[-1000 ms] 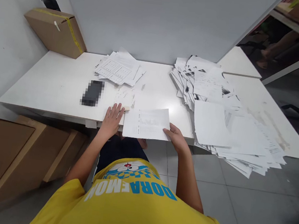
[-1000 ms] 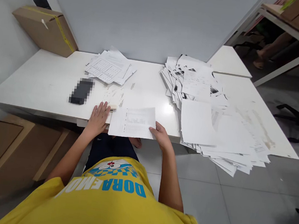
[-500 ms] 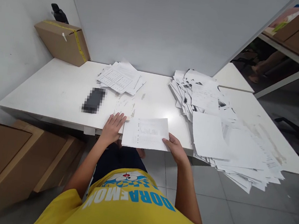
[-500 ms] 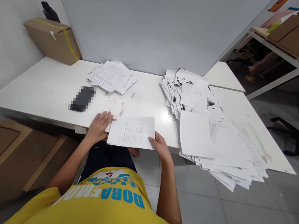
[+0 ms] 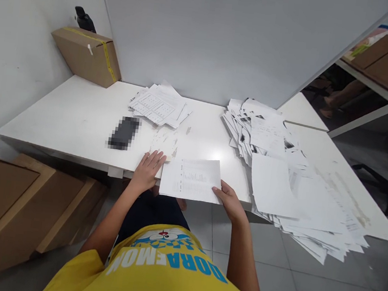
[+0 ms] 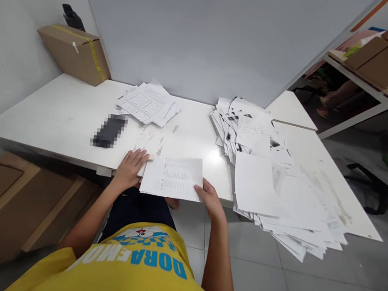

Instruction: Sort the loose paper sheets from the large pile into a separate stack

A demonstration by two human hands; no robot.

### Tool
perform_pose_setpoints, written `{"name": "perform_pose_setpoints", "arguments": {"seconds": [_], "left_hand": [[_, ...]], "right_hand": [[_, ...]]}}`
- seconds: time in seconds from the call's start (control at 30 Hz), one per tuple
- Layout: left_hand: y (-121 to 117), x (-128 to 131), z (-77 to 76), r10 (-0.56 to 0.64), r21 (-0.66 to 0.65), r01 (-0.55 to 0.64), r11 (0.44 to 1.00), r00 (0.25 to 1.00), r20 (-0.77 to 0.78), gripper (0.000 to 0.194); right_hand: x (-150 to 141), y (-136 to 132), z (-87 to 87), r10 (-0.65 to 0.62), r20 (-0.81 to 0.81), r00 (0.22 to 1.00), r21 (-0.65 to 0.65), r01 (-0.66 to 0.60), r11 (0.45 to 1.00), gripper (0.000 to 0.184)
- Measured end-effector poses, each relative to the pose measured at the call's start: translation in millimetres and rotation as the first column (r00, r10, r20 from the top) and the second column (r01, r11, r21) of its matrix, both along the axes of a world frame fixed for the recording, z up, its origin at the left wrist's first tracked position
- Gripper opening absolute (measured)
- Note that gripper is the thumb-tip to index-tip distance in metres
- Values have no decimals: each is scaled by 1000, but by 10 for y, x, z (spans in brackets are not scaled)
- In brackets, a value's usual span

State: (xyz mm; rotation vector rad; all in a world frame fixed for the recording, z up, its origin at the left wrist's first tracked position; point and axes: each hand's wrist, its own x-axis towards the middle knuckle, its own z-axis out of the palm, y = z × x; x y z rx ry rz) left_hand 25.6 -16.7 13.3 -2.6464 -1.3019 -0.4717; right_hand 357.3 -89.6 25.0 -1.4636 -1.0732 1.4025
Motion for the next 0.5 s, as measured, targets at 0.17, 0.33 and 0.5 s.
{"name": "perform_pose_setpoints", "arguments": {"seconds": [0.17,0.33,0.5], "left_hand": [[-5,-8,-12,8,-34,-8,999,1000,-7,90],[-22,1,0,32,-77,-35,996,999,-35,91],[-42,13,-3,36,-76,-39,996,999,-37,91]], "right_hand": [[326,-59,140,-48,160,986,81,35,996,49],[422,406,298,-350,-30,936,395,333,856,45],[-284,1436,332,-245,-91,965,318,262,911,35]]}}
